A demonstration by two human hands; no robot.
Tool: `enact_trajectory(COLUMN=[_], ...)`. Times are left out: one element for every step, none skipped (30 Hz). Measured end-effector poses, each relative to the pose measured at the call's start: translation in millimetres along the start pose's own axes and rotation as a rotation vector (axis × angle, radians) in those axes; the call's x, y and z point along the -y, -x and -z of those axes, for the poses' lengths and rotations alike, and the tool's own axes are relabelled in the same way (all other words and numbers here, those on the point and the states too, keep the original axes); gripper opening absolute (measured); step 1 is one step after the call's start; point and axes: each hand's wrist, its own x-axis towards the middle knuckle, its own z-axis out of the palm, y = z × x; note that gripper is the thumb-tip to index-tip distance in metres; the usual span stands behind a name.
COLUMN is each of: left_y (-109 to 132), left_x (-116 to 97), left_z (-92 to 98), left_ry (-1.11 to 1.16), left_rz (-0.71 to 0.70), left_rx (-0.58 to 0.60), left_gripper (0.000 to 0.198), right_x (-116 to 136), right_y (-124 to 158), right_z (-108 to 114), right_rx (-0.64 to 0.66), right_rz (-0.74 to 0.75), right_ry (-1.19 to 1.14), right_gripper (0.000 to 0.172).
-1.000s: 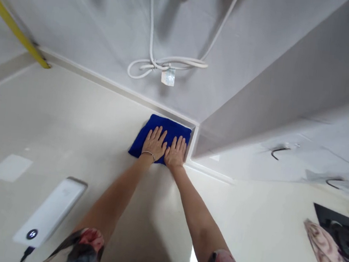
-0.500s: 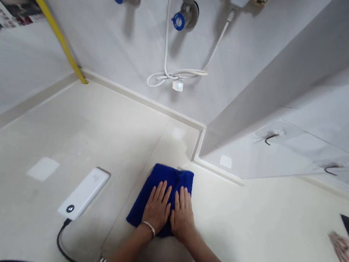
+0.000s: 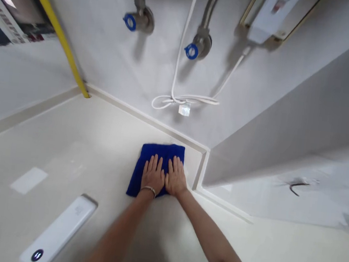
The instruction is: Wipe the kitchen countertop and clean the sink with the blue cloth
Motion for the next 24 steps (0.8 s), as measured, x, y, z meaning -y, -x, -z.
enact_trajectory(left_y=[-14, -28, -42, -55, -68, -81, -93, -104, -114, -123, -129, -134, -136, -136, -134, -129, -121, -111, -99, -85, -69, -52, -35, -18], left_x=[2, 4, 6, 7, 8, 9, 10, 11, 12, 13, 15, 17, 19, 21, 22, 23, 22, 21, 18, 15, 10, 6, 2, -2], left_z=[-1.3, -2.9, -4.5, -6.1, -7.5, -8.5, -9.2, -9.6, -9.8, -9.7, -9.6, -9.4, -9.2, -9.1, -9.0, -9.0, -9.0, -8.9, -8.7, -8.2, -7.5, -6.5, -5.5, -4.5], left_ry=[0.007, 0.014, 0.02, 0.023, 0.024, 0.023, 0.021, 0.019, 0.019, 0.019, 0.021, 0.022, 0.025, 0.026, 0.027, 0.03, 0.03, 0.03, 0.028, 0.026, 0.023, 0.022, 0.022, 0.023], left_rz=[0.012, 0.019, 0.021, 0.021, 0.023, 0.021, 0.016, 0.005, -0.013, -0.034, -0.054, -0.066, -0.076, -0.085, -0.101, -0.13, -0.156, -0.183, -0.206, -0.224, -0.238, -0.249, -0.26, -0.271], left_rx=[-0.004, 0.0, 0.005, 0.012, 0.019, 0.026, 0.032, 0.041, 0.05, 0.059, 0.07, 0.078, 0.087, 0.095, 0.102, 0.108, 0.111, 0.114, 0.116, 0.118, 0.122, 0.127, 0.134, 0.14], left_gripper=[0.062, 0.062, 0.063, 0.063, 0.064, 0.065, 0.065, 0.067, 0.068, 0.069, 0.07, 0.071, 0.071, 0.071, 0.071, 0.07, 0.069, 0.068, 0.068, 0.067, 0.067, 0.067, 0.067, 0.066], right_x=[-3, -7, -10, -12, -15, -18, -20, -22, -24, -25, -25, -24, -23, -20, -17, -12, -7, -1, 5, 11, 17, 22, 26, 30], right_y=[-15, -28, -40, -51, -60, -69, -76, -81, -86, -89, -91, -92, -91, -87, -81, -72, -61, -47, -30, -13, 6, 25, 44, 62], right_z=[1, 1, 1, 1, 0, -1, -2, -3, -3, -4, -4, -4, -4, -3, -2, -2, -2, -2, -2, -3, -3, -4, -4, -4], right_rx=[0.006, 0.009, 0.008, 0.001, -0.012, -0.029, -0.047, -0.063, -0.076, -0.085, -0.088, -0.086, -0.079, -0.071, -0.061, -0.053, -0.046, -0.043, -0.042, -0.042, -0.043, -0.046, -0.051, -0.057], right_rz=[-0.017, -0.041, -0.068, -0.095, -0.124, -0.154, -0.181, -0.205, -0.221, -0.232, -0.237, -0.24, -0.247, -0.258, -0.273, -0.29, -0.306, -0.319, -0.33, -0.34, -0.348, -0.353, -0.353, -0.346], right_ry=[-0.003, -0.004, -0.005, -0.007, -0.01, -0.014, -0.02, -0.03, -0.042, -0.056, -0.071, -0.084, -0.093, -0.097, -0.098, -0.096, -0.093, -0.091, -0.09, -0.093, -0.099, -0.109, -0.123, -0.139], right_gripper=[0.07, 0.07, 0.07, 0.07, 0.07, 0.07, 0.07, 0.07, 0.07, 0.069, 0.068, 0.068, 0.068, 0.069, 0.069, 0.07, 0.071, 0.071, 0.071, 0.072, 0.072, 0.072, 0.072, 0.072])
